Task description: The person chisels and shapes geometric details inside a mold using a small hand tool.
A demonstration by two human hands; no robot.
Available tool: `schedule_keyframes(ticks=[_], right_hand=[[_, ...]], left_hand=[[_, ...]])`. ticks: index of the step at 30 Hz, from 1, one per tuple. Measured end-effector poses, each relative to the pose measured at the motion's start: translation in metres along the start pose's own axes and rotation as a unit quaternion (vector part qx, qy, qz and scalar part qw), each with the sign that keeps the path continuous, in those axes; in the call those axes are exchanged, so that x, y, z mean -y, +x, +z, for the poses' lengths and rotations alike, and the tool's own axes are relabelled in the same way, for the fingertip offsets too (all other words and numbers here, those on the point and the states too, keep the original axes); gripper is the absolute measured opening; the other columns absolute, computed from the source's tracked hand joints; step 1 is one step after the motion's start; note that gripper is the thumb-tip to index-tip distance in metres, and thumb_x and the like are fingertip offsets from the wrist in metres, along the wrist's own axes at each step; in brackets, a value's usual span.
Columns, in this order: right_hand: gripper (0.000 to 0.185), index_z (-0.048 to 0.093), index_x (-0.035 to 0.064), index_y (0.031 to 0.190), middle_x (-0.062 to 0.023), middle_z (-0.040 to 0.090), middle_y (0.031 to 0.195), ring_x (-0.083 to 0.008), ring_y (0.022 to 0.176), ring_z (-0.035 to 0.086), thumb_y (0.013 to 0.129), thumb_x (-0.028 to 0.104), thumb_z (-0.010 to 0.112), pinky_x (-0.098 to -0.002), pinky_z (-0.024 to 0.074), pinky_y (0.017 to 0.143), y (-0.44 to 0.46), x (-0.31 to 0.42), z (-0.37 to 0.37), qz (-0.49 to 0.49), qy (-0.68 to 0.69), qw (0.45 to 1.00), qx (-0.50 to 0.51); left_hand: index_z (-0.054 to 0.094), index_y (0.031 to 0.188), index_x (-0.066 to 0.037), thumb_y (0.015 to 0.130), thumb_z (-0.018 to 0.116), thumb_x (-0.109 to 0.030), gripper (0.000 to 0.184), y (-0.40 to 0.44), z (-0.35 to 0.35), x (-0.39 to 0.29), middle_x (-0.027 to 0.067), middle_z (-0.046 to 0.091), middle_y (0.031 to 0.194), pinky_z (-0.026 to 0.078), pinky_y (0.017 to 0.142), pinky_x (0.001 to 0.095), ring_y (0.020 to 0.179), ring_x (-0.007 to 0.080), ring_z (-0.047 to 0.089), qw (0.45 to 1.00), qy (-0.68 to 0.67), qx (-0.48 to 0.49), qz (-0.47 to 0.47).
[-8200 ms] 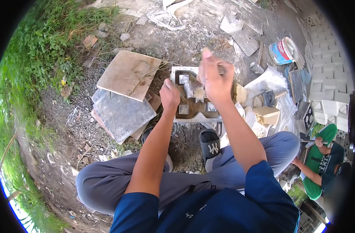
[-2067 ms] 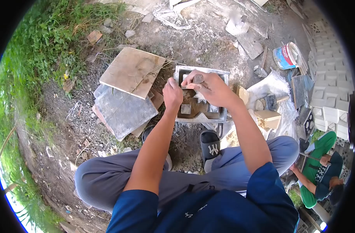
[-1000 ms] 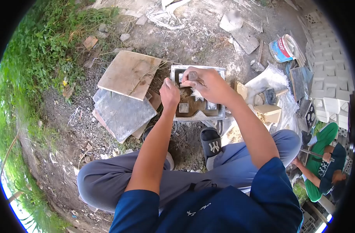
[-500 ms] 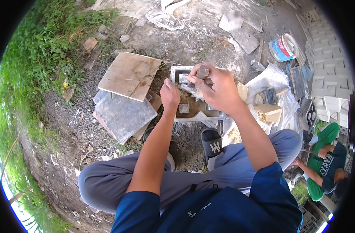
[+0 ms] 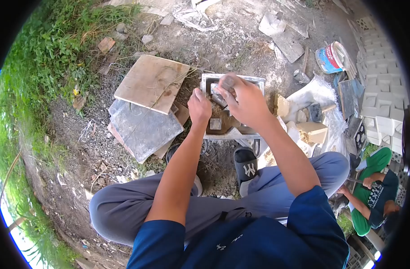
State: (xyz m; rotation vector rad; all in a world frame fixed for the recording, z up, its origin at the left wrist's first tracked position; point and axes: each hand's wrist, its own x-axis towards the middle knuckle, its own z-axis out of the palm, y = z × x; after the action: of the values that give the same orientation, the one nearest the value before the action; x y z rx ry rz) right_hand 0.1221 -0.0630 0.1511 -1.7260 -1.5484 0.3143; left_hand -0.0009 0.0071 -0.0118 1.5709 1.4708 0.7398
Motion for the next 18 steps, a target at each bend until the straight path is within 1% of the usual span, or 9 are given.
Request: schedule_keyframes(ticks=[2, 4, 6, 8, 10, 11, 12, 14, 18], right_hand=[[0.027, 0.061, 0.0024, 0.108, -0.0165, 0.07, 0.089, -0.0411, 0.074, 0.07, 0.097, 0.025, 0.072, -0.0467, 0.0564, 0.067, 0.009, 0.001, -0.002, 0.039, -0.048, 0.994, 0.088], [0.026, 0.061, 0.0024, 0.106, -0.0165, 0.071, 0.087, -0.0404, 0.074, 0.07, 0.097, 0.024, 0.072, -0.0454, 0.0563, 0.063, 0.0, 0.002, 0.003, -0.017, -0.065, 0.997, 0.038], [0.029, 0.062, 0.0019, 0.109, -0.0171, 0.072, 0.087, -0.04, 0.074, 0.071, 0.099, 0.028, 0.069, -0.0451, 0.0566, 0.061, -0.01, 0.004, 0.007, -0.017, 0.041, 0.998, -0.042], [0.027, 0.062, 0.0009, 0.11, -0.0183, 0.072, 0.087, -0.039, 0.072, 0.072, 0.098, 0.024, 0.071, -0.0442, 0.057, 0.06, -0.005, -0.011, 0.013, -0.021, 0.015, 0.999, -0.037], [0.026, 0.062, 0.0, 0.108, -0.0198, 0.072, 0.086, -0.0393, 0.072, 0.072, 0.098, 0.022, 0.071, -0.0443, 0.0571, 0.061, 0.007, -0.006, 0.005, 0.038, -0.038, 0.997, 0.046], [0.013, 0.061, 0.0046, 0.103, -0.0113, 0.069, 0.08, -0.0329, 0.071, 0.07, 0.1, 0.014, 0.069, -0.0388, 0.0549, 0.066, 0.002, 0.003, 0.002, 0.053, -0.033, 0.998, 0.027], [0.013, 0.061, 0.0046, 0.103, -0.0113, 0.069, 0.08, -0.0329, 0.071, 0.07, 0.1, 0.014, 0.069, -0.0388, 0.0549, 0.066, -0.003, 0.006, 0.005, 0.054, -0.032, 0.998, 0.029], [0.015, 0.061, 0.0046, 0.105, -0.0114, 0.07, 0.081, -0.0337, 0.069, 0.07, 0.1, 0.017, 0.069, -0.039, 0.0548, 0.065, -0.011, 0.009, 0.012, -0.036, -0.004, 0.997, -0.069], [0.014, 0.062, 0.0051, 0.107, -0.0109, 0.071, 0.083, -0.0316, 0.07, 0.072, 0.1, 0.015, 0.069, -0.0391, 0.0557, 0.066, -0.001, 0.0, 0.016, -0.002, -0.015, 1.0, -0.016]], left_hand=[[0.059, 0.096, 0.006, 0.11, 0.029, -0.034, 0.052, 0.0, 0.002, 0.002, 0.0371, 0.065, 0.096, 0.042, 0.083, 0.0634, 0.097, 0.0603, 0.058, 1.0, -0.014, 0.001, -0.004], [0.059, 0.097, 0.006, 0.11, 0.029, -0.033, 0.052, 0.0, 0.0, 0.0, 0.0374, 0.065, 0.096, 0.043, 0.084, 0.0636, 0.098, 0.0602, 0.058, 1.0, -0.003, 0.002, -0.015], [0.06, 0.098, 0.006, 0.11, 0.028, -0.033, 0.052, 0.0, 0.0, 0.001, 0.0372, 0.065, 0.1, 0.044, 0.086, 0.0628, 0.101, 0.059, 0.058, 1.0, 0.012, 0.002, -0.013], [0.061, 0.099, 0.006, 0.11, 0.028, -0.033, 0.052, -0.001, -0.002, -0.002, 0.0373, 0.065, 0.1, 0.044, 0.087, 0.063, 0.101, 0.0591, 0.058, 1.0, 0.003, 0.009, -0.023], [0.061, 0.1, 0.006, 0.11, 0.029, -0.034, 0.053, 0.001, 0.001, 0.003, 0.0375, 0.066, 0.101, 0.044, 0.087, 0.0632, 0.101, 0.0592, 0.059, 1.0, -0.008, 0.006, -0.011], [0.063, 0.103, 0.006, 0.11, 0.028, -0.034, 0.054, 0.001, 0.005, 0.006, 0.0372, 0.066, 0.102, 0.044, 0.088, 0.0626, 0.102, 0.059, 0.059, 1.0, 0.002, -0.011, -0.001], [0.063, 0.103, 0.006, 0.11, 0.028, -0.034, 0.054, 0.001, 0.002, 0.003, 0.0372, 0.066, 0.102, 0.044, 0.088, 0.0626, 0.102, 0.059, 0.059, 1.0, 0.003, -0.011, -0.003], [0.063, 0.105, 0.007, 0.11, 0.028, -0.034, 0.054, -0.001, -0.003, -0.003, 0.0372, 0.066, 0.103, 0.045, 0.088, 0.0619, 0.103, 0.0585, 0.059, 1.0, 0.007, 0.016, -0.02], [0.063, 0.104, 0.007, 0.11, 0.028, -0.033, 0.053, 0.004, 0.003, 0.004, 0.0369, 0.067, 0.102, 0.045, 0.087, 0.0623, 0.101, 0.059, 0.059, 1.0, -0.005, 0.022, -0.004]])
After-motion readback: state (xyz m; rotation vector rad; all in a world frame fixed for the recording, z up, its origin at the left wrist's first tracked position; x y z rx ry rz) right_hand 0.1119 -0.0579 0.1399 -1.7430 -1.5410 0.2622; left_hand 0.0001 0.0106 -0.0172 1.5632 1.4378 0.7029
